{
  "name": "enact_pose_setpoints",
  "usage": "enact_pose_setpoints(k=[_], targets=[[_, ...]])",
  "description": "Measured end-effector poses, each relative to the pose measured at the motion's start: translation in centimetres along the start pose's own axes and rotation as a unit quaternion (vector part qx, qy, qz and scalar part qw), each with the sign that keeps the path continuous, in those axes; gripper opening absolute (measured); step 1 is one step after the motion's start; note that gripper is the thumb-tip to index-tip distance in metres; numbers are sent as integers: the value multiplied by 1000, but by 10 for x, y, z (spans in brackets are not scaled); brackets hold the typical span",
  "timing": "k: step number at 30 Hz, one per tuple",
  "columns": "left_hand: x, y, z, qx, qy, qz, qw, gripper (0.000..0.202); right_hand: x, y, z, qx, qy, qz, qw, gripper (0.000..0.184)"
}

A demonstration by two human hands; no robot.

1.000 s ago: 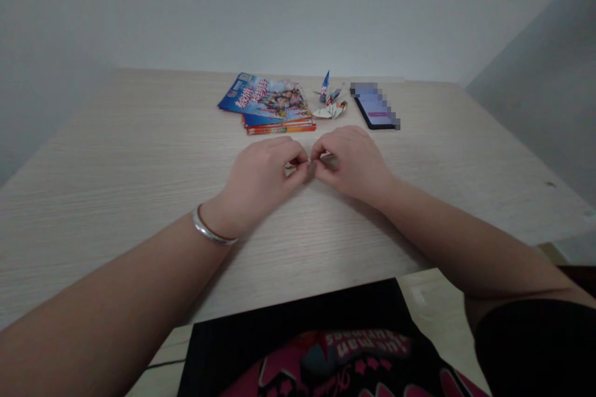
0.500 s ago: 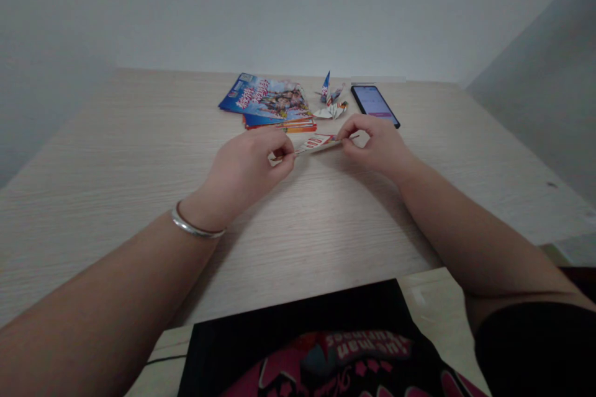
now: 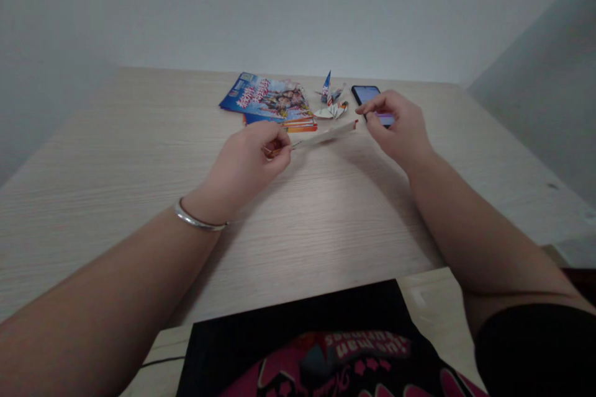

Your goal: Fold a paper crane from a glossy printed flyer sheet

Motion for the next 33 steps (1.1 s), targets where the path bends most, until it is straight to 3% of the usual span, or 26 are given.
enact_pose_setpoints(k=[3, 6, 12, 20, 33], targets=[[-7, -2, -1, 5, -3, -24, 1000, 5, 39, -23, -6, 83, 99, -25, 991, 22], [-18, -1, -4, 16, -20, -34, 999, 4, 69, -42, -14, 138, 112, -85, 980, 17], [-30, -2, -8, 49, -52, 2, 997, 7, 103, -50, -21, 133, 146, -182, 963, 26], [-29, -6, -8, 63, -29, 40, 997, 12, 95, -71, -25, 182, 106, -134, 968, 22], [-36, -7, -4, 67, -136, 137, 979, 11, 80, -78, -26, 226, 35, -112, 967, 13]])
Point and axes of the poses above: each hand's wrist, its own z-axis towards the middle knuckle, its own y-axis out of the back of the hand, x = y × z, the point moved 7 cm from there along z, towards the middle knuckle, and after that the axes turned 13 degrees about z, right-handed, at the moved point
